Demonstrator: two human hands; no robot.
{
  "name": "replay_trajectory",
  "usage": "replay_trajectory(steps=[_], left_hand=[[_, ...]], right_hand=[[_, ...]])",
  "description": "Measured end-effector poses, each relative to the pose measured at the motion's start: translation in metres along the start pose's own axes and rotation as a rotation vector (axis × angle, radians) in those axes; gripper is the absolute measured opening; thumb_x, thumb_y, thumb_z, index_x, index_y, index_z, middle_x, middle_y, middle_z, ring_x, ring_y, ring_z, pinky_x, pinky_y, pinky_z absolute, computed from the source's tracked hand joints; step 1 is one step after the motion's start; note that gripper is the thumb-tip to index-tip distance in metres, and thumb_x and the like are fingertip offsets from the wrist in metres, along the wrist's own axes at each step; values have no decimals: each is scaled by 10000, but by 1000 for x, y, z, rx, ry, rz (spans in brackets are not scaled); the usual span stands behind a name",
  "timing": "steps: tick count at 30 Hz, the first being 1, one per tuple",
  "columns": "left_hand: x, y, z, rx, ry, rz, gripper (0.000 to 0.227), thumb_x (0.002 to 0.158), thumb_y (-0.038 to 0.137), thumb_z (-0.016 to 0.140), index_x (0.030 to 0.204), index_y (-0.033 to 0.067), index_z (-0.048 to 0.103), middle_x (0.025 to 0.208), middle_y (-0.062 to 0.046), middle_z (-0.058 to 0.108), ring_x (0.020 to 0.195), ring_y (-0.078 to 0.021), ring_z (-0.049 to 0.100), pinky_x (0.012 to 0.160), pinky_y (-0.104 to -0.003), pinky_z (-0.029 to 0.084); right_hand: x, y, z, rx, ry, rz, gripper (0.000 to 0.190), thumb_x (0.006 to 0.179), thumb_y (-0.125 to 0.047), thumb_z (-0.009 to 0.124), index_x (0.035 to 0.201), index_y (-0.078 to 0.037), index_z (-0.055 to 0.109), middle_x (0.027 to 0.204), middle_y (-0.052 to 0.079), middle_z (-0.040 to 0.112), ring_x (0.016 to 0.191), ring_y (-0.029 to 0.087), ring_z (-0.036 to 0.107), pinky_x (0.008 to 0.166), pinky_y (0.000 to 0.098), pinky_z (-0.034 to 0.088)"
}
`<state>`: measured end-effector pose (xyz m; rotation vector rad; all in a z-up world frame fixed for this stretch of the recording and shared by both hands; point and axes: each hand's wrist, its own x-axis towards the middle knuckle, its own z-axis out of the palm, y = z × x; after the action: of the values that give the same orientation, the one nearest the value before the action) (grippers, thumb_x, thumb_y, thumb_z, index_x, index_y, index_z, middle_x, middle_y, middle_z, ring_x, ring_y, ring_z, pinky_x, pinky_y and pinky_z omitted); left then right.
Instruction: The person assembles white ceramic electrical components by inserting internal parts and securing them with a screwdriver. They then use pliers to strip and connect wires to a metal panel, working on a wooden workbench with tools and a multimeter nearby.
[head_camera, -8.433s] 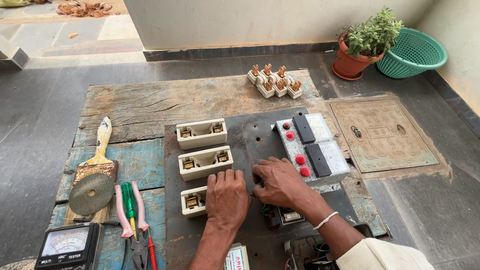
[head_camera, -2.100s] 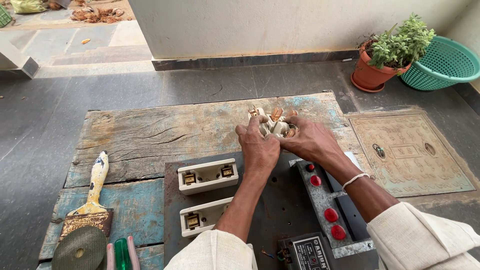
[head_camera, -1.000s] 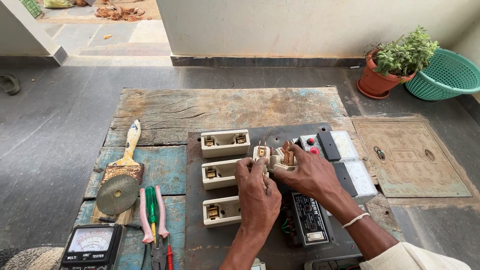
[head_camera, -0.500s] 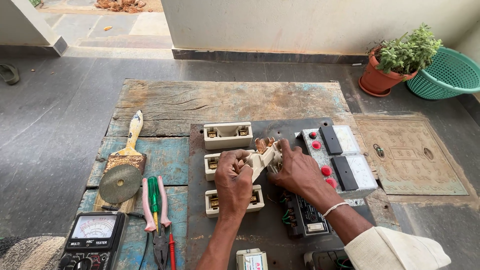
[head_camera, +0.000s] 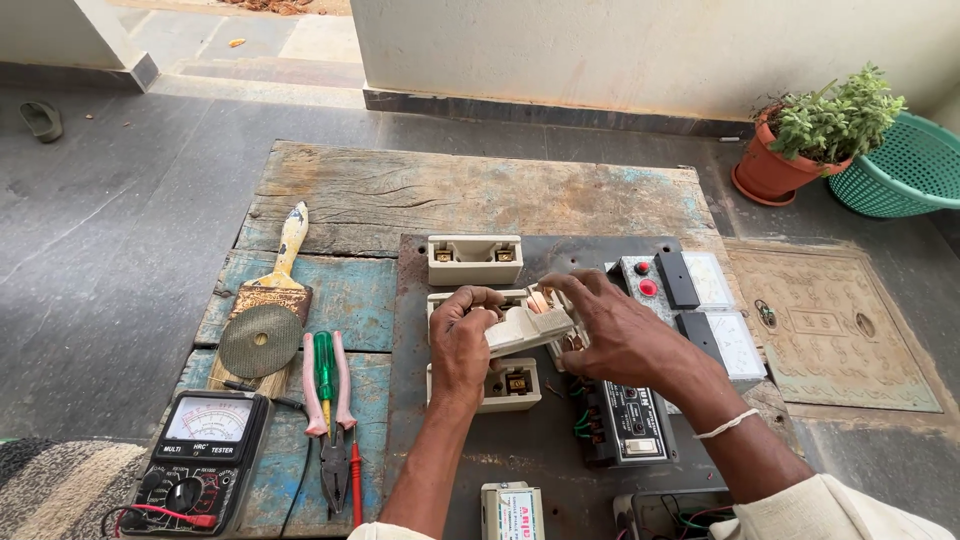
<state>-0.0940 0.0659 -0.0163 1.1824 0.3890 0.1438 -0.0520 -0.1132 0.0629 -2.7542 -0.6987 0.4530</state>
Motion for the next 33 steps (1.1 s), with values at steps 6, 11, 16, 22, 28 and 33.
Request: replay_trajectory(steps=[6, 11, 16, 22, 28, 33], left_hand=[[11, -7, -10, -151, -97, -80, 235, 788, 45, 527, 946, 3, 696, 818, -86, 654, 581, -171, 646, 299, -324, 460], [7, -3, -20, -152, -119, -137, 222, 839, 87, 521, 936, -7, 697, 812, -104, 673, 587, -197, 670, 316, -334, 479], [-5, 9, -28, 107, -134, -53, 317, 898, 238, 524, 886, 6, 740, 715, -105, 678, 568, -185, 626, 403, -335, 478], [-29, 27, -38, 528, -102, 191, 443, 949, 423, 572, 893, -2, 683, 673, -164, 614, 657, -209, 556, 617, -418, 471], [-24, 11, -51, 599, -57, 339, 380, 956, 355, 574, 855, -4, 649, 697, -152, 635, 646, -221, 596, 639, -407, 495], [-16, -11, -63, 598, -71, 369, 361, 976, 320, 611, 825, -6, 647, 673, -148, 607, 633, -233, 569, 628, -406, 489]], right_hand=[[3, -7, 26, -45, 111, -182, 601, 769, -197, 807, 1323, -173, 576, 1372, 107, 540, 1199, 312, 628, 1001, 429, 537], [-3, -19, 26, -36, 127, -217, 656, 761, -230, 821, 1357, -141, 564, 1271, 107, 584, 1066, 308, 680, 902, 413, 587], [-6, -24, 23, 15, 145, -268, 631, 691, -220, 822, 1270, -66, 626, 1196, 131, 635, 1000, 319, 701, 869, 418, 589], [-11, -31, 24, 156, 114, -238, 524, 750, -239, 707, 1236, -46, 668, 1107, 142, 721, 909, 284, 759, 845, 396, 614], [-13, -42, 24, 176, -22, -177, 579, 840, -383, 732, 1321, -76, 633, 1118, 172, 751, 957, 289, 767, 898, 415, 595], [-7, -33, 35, 209, -95, -136, 686, 827, -543, 726, 1345, -104, 634, 1198, 173, 738, 1109, 303, 706, 935, 444, 566]])
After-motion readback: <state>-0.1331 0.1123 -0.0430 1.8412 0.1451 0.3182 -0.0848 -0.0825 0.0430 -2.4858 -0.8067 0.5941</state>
